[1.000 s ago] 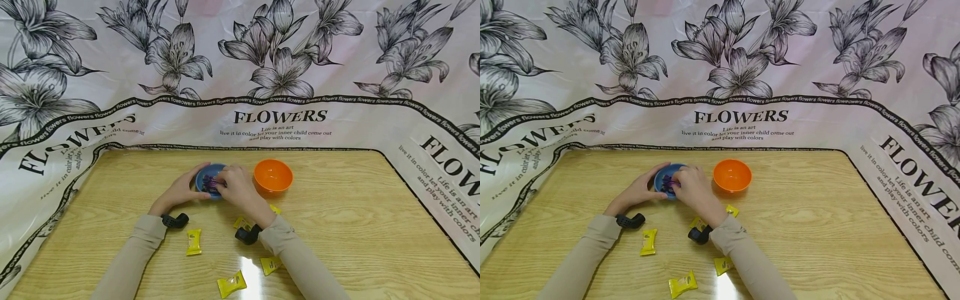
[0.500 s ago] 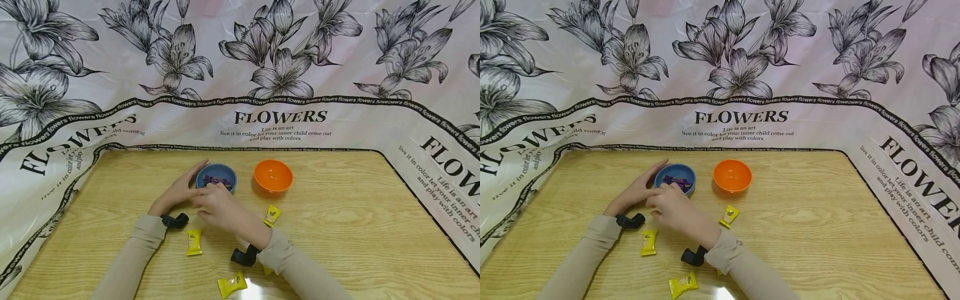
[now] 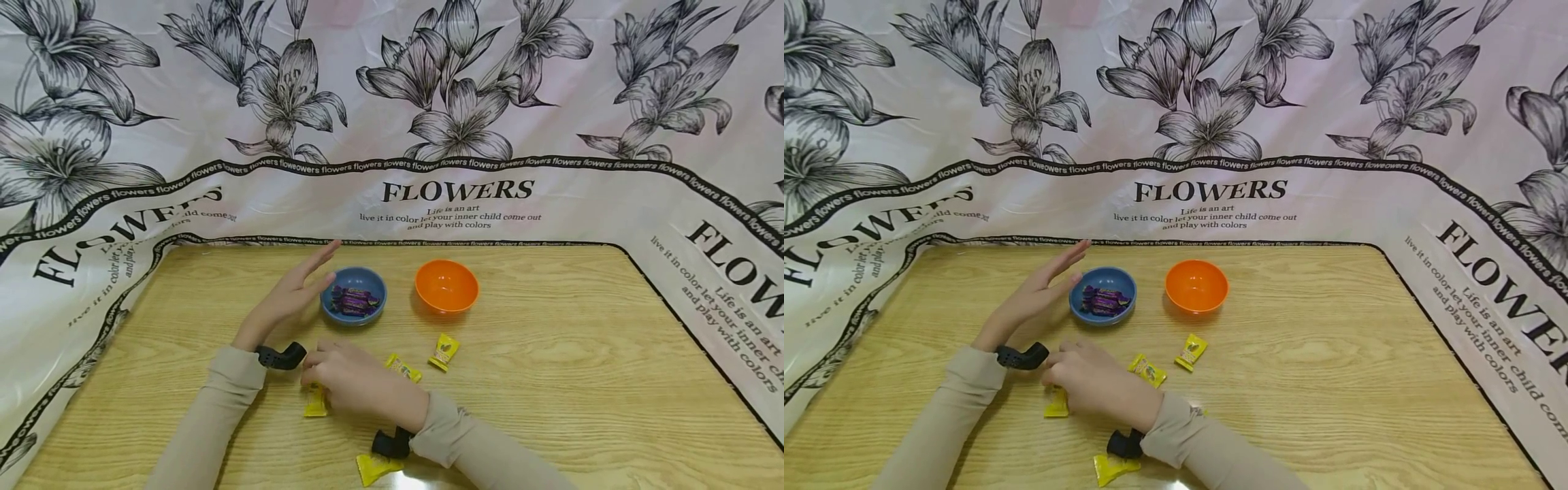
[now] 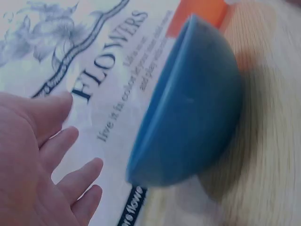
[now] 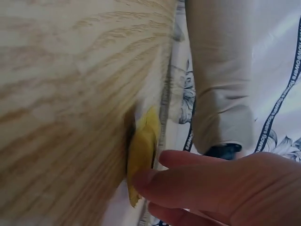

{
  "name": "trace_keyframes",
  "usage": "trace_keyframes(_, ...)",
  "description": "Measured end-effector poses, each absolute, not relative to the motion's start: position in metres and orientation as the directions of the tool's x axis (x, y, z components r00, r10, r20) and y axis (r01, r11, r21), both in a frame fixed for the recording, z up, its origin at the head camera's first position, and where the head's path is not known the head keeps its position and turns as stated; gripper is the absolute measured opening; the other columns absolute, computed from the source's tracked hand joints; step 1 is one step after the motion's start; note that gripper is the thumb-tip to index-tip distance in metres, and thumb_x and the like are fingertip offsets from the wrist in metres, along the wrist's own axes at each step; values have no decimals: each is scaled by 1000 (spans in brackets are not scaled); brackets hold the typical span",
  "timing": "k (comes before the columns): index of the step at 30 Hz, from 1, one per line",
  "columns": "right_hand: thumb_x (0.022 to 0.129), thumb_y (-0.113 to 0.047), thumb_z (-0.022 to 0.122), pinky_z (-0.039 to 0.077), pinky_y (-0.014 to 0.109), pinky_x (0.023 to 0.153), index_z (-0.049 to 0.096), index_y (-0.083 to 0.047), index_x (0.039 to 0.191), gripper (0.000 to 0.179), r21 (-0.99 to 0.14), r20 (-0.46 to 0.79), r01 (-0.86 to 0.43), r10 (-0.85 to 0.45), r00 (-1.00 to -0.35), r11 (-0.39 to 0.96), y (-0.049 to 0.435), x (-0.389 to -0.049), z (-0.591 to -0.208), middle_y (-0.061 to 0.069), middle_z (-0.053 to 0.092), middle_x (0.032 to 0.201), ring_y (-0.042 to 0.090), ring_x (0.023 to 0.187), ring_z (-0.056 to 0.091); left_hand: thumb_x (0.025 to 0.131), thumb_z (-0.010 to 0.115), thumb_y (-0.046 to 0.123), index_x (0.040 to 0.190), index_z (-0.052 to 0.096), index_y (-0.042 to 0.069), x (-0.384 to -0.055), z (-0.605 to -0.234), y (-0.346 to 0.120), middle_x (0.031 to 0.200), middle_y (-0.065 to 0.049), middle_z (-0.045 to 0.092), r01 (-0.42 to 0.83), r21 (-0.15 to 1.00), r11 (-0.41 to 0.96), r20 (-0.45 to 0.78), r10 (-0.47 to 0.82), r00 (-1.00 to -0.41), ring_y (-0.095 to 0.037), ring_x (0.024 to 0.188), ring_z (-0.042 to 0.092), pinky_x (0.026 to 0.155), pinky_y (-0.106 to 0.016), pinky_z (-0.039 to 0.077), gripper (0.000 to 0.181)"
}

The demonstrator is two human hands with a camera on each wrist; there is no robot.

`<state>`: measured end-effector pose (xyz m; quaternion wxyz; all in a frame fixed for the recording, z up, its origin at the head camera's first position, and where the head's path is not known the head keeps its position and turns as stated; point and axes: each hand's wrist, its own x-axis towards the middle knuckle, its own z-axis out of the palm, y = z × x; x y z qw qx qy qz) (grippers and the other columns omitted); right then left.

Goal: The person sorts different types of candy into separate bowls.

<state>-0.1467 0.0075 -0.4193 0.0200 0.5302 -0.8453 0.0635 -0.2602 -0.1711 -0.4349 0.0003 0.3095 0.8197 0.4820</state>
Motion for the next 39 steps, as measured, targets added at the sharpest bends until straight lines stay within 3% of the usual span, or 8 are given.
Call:
trace_keyframes(6, 82, -4, 74, 41, 21, 79, 78, -26, 102, 30, -66, 53, -889, -888, -457, 454, 10, -143, -422, -11, 69, 107, 8, 92, 56, 104, 50, 9, 159, 23, 25, -250, -416, -155, 163, 3, 23, 579, 719, 385, 309, 569, -762, -25, 148, 24, 116, -54, 22, 63)
trace_keyframes(15, 85, -14, 76, 37, 20, 72, 77, -30, 100, 22, -1, -28, -885, -885, -465, 465, 16, -132, -417, -14, 67, 101, 5, 91, 58, 98, 48, -8, 158, 26, 13, -245, -392, -131, 163, -6, 25, 643, 667, 375, 320, 635, -703, -23, 149, 21, 119, -47, 20, 67)
trace_keyframes(20, 82, -16, 79, 35, 21, 66, 75, -29, 96, 19, 32, -99, -886, -881, -464, 463, 23, -123, -406, -14, 64, 92, 5, 80, 56, 95, 45, -12, 157, 27, 7, -250, -387, -112, 162, -10, 25, 652, 667, 362, 300, 670, -679, -24, 148, 22, 119, -45, 21, 67)
trace_keyframes(25, 79, -10, 81, 28, 21, 62, 67, -26, 77, 21, -34, -153, -880, -873, -464, 474, 33, -116, -390, -13, 52, 74, 4, 63, 42, 94, 42, -13, 157, 26, 6, -254, -387, -94, 163, -9, 23, 637, 693, 338, 273, 694, -666, -21, 149, 20, 119, -42, 18, 68)
trace_keyframes(29, 75, -6, 83, 28, 21, 63, 59, -23, 69, 30, -129, -185, -855, -859, -477, 502, 44, -115, -373, -14, 45, 68, 3, 59, 38, 92, 41, -12, 156, 26, 5, -257, -391, -78, 163, -8, 22, 614, 711, 342, 241, 703, -670, -20, 149, 19, 119, -40, 18, 68)
trace_keyframes(33, 75, -14, 86, 36, 20, 69, 63, -23, 74, 25, -186, -189, -834, -852, -488, 519, 56, -114, -357, -17, 49, 73, 0, 65, 44, 91, 40, -11, 156, 25, 4, -261, -396, -65, 163, -9, 21, 585, 724, 365, 200, 702, -684, -24, 149, 19, 120, -41, 18, 69)
trace_keyframes(39, 73, -8, 84, 41, 19, 70, 67, -22, 83, 25, -190, -160, -810, -831, -532, 555, 77, -113, -331, -16, 53, 79, 3, 76, 47, 93, 46, -6, 156, 27, 2, -265, -402, -48, 162, -14, 22, 555, 725, 408, 139, 702, -699, -29, 149, 18, 120, -43, 16, 66)
